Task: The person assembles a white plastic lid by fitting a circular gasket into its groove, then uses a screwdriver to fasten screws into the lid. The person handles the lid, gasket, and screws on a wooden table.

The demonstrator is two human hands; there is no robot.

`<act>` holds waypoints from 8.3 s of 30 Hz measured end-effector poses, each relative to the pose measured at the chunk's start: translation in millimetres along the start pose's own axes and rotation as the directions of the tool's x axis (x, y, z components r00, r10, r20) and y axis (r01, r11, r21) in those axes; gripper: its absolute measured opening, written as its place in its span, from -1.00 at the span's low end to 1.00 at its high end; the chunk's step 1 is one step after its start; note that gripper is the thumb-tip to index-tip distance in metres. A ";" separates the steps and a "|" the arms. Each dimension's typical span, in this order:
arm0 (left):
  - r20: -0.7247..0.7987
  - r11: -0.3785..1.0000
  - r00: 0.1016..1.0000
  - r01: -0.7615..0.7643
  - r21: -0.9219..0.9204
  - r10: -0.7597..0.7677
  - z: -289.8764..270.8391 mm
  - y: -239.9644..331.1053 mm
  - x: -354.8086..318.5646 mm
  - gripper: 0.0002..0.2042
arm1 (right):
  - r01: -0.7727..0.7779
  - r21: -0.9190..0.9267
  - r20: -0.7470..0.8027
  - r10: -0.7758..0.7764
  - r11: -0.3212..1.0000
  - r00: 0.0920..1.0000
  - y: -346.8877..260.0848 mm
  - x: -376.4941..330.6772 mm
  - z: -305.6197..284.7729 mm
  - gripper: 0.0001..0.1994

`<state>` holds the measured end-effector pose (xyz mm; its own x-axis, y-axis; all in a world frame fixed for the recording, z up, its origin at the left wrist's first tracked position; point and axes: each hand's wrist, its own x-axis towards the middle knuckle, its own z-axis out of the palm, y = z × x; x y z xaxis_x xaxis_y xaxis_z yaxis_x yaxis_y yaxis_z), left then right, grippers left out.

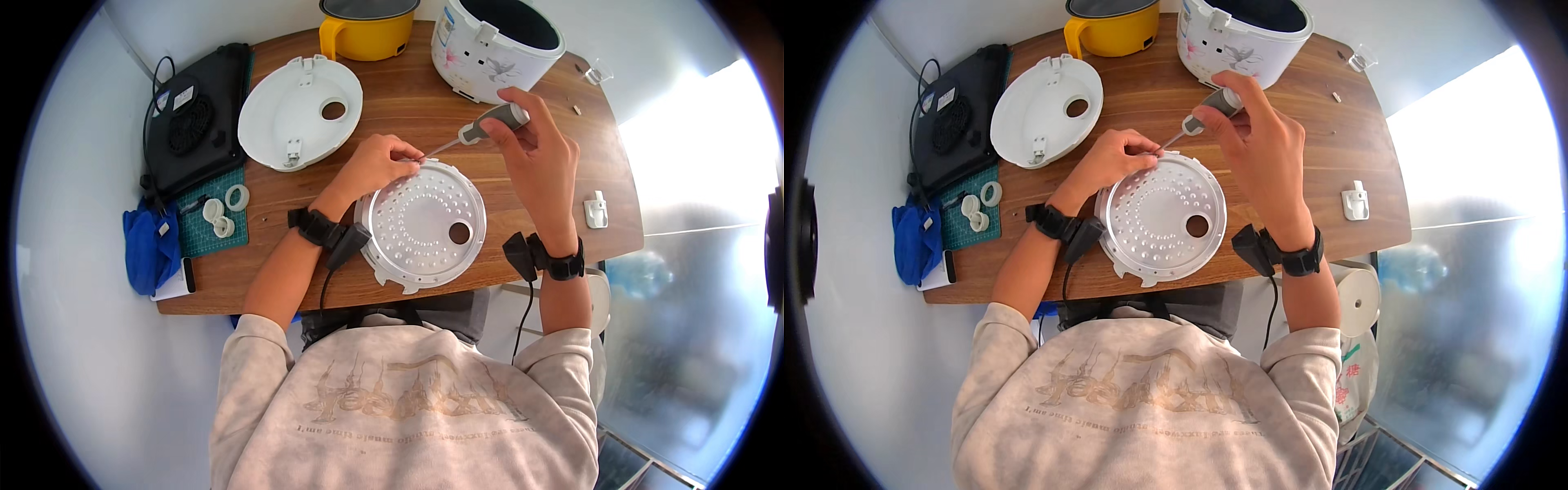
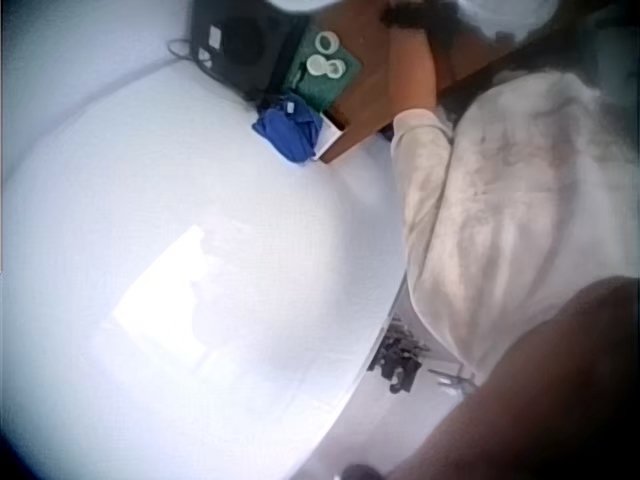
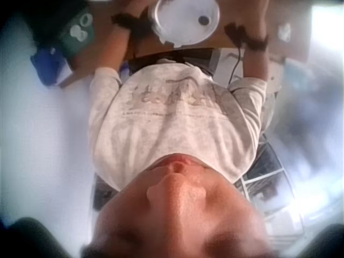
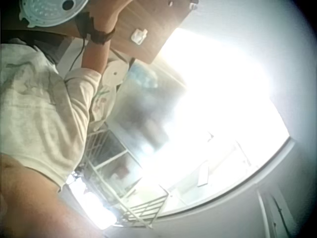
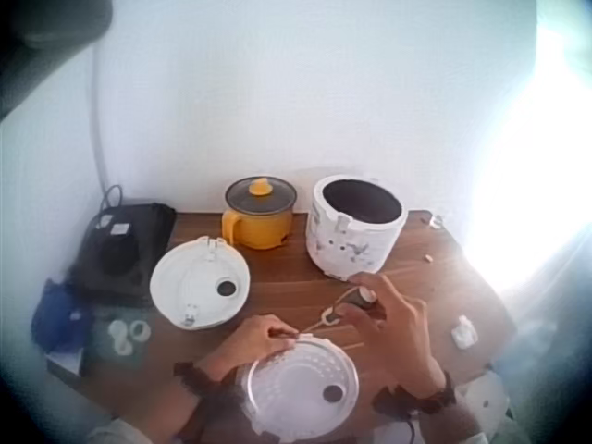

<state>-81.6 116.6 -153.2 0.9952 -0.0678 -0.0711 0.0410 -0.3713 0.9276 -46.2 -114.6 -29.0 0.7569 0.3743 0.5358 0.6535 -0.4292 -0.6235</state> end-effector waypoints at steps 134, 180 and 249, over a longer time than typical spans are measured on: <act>-0.012 0.994 0.998 -0.063 -0.085 0.063 -7.0 -12.5 -7.1 -0.77 | 0.183 -0.001 -0.037 -0.183 0.983 0.982 -13.2 0.3 25.2 -0.52; -0.027 0.996 0.996 -0.084 -0.036 0.083 -3.4 -13.8 -7.6 -0.79 | 0.192 -0.012 -0.018 -0.192 0.981 0.981 -9.0 0.9 35.9 -0.53; 0.127 0.999 0.992 -0.011 -0.041 0.016 -11.7 -5.0 11.4 -0.80 | 0.187 0.104 0.029 -0.191 0.977 0.981 -6.9 -8.3 28.3 -0.57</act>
<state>-69.4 128.4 -154.4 0.9763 -0.1911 -0.1019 0.0335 -0.3318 0.9428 -57.1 -91.5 -45.2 0.6179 0.4729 0.6282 0.7796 -0.2642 -0.5679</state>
